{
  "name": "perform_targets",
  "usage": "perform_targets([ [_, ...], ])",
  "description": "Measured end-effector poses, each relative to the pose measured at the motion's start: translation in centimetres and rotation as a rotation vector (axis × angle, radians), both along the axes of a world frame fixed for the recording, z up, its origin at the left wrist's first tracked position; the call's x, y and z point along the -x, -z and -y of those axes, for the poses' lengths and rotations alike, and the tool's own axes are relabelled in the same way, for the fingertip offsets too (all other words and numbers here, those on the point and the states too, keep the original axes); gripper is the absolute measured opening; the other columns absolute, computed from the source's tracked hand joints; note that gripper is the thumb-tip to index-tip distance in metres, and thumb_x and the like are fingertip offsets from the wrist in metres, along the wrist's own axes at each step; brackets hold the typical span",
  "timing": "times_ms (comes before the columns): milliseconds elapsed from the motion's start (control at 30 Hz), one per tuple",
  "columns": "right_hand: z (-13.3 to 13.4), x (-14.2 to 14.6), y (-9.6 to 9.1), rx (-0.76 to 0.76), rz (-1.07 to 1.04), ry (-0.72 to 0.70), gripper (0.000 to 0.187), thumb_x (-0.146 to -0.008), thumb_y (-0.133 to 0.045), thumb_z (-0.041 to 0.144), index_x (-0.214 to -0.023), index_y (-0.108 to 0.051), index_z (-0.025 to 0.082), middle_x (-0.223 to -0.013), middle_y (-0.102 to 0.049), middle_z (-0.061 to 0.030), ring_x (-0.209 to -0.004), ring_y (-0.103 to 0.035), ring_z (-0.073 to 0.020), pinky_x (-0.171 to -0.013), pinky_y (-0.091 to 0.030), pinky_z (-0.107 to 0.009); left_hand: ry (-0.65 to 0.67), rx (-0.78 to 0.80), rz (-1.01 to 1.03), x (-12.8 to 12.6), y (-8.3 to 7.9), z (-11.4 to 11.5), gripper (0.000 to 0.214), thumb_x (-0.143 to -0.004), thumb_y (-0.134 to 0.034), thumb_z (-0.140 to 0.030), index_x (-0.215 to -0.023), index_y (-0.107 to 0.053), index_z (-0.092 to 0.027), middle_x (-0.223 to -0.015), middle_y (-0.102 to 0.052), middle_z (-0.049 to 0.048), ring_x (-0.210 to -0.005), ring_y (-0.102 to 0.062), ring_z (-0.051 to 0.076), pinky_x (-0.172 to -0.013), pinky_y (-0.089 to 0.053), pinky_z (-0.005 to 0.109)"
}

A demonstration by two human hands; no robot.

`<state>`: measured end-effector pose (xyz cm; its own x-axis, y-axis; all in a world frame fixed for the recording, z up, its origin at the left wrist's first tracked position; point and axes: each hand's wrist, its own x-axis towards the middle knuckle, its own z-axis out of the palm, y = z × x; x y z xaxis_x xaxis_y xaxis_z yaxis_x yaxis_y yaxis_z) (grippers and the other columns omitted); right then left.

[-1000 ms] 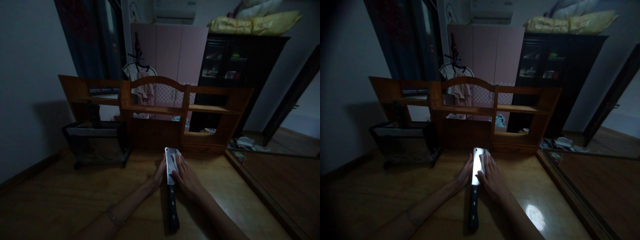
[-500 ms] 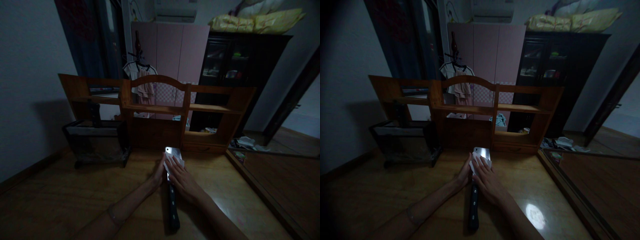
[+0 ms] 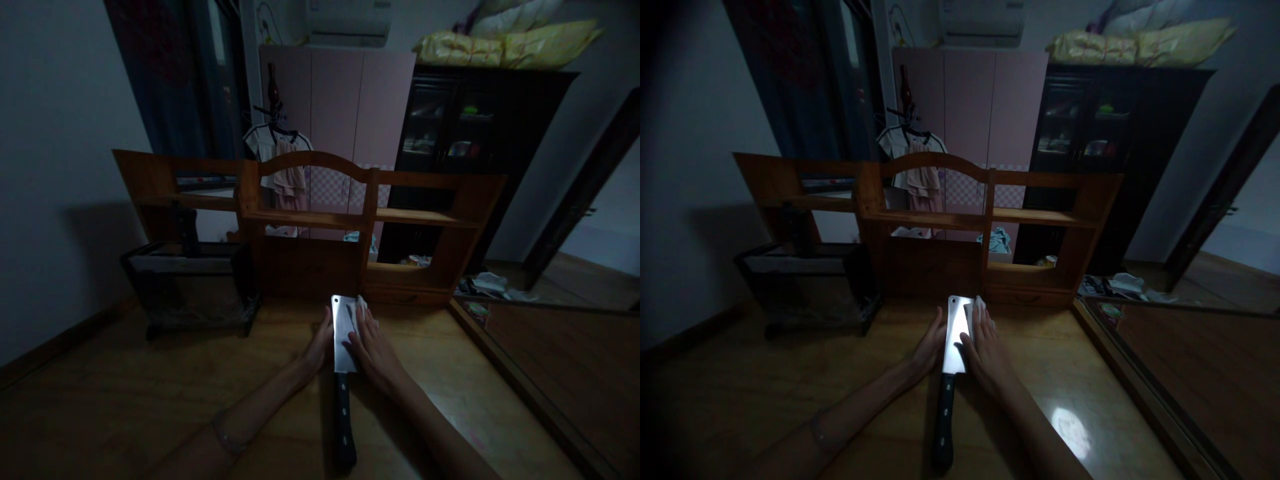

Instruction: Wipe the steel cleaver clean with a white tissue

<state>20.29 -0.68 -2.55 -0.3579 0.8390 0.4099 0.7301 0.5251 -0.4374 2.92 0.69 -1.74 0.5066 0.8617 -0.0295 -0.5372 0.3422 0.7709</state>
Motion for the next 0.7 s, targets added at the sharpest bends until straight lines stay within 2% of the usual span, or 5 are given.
perform_targets([
  [133, -0.1, -0.2, -0.3, -0.064, -0.036, 0.041, 0.065, -0.106, -0.027, 0.051, -0.157, 0.004, 0.026, -0.161, 0.004, -0.0031, -0.148, 0.003, -0.0232, -0.121, -0.012, -0.048, 0.087, -0.07, -0.018, 0.2, 0.1, 0.2, 0.08, -0.092, -0.032, -0.071, -0.136, -0.056, -0.009, -0.129, -0.061, 0.0175, -0.126, -0.052, 0.034, -0.11, -0.033, 0.043],
  [233, 0.6, 0.2, -1.4, -0.114, -0.013, -0.017, 0.063, -0.106, -0.028, 0.05, -0.157, 0.003, 0.027, -0.161, 0.004, -0.0017, -0.148, 0.001, -0.0235, -0.121, -0.012, -0.048, 0.126, -0.063, -0.034, 0.1, -0.1, 0.3, 0.081, -0.091, -0.033, -0.072, -0.135, -0.057, -0.008, -0.123, -0.065, 0.0182, -0.123, -0.054, 0.034, -0.109, -0.035, 0.043],
  [433, 2.6, 1.5, -2.9, -0.039, 0.119, -0.208, 0.063, -0.106, -0.029, 0.05, -0.157, 0.002, 0.029, -0.161, 0.005, 0.0016, -0.148, 0.002, -0.0219, -0.122, -0.012, -0.044, 0.003, -0.035, 0.002, -0.4, -0.2, 0.2, 0.066, -0.098, -0.032, -0.059, -0.137, -0.056, -0.012, -0.12, -0.067, 0.014, -0.123, -0.056, 0.025, -0.111, -0.033, 0.035],
  [567, 2.3, 1.1, -2.5, -0.037, 0.135, -0.157, 0.067, -0.104, -0.031, 0.052, -0.157, 0.003, 0.028, -0.161, 0.006, 0.0013, -0.148, 0.003, -0.023, -0.122, -0.013, -0.045, 0.092, -0.056, -0.015, -0.2, 0.1, 0.2, 0.073, -0.095, -0.035, -0.065, -0.135, -0.058, -0.009, -0.119, -0.067, 0.0164, -0.124, -0.055, 0.028, -0.111, -0.033, 0.037],
  [700, 1.1, 0.1, -1.6, -0.04, 0.127, -0.074, 0.069, -0.104, -0.031, 0.054, -0.157, 0.003, 0.027, -0.162, 0.003, 0.0002, -0.148, 0.004, -0.0226, -0.122, -0.012, -0.045, 0.191, -0.111, -0.078, 0.1, 0.4, 0.2, 0.083, -0.091, -0.029, -0.073, -0.133, -0.059, -0.008, -0.123, -0.065, 0.018, -0.124, -0.054, 0.032, -0.11, -0.032, 0.041],
])
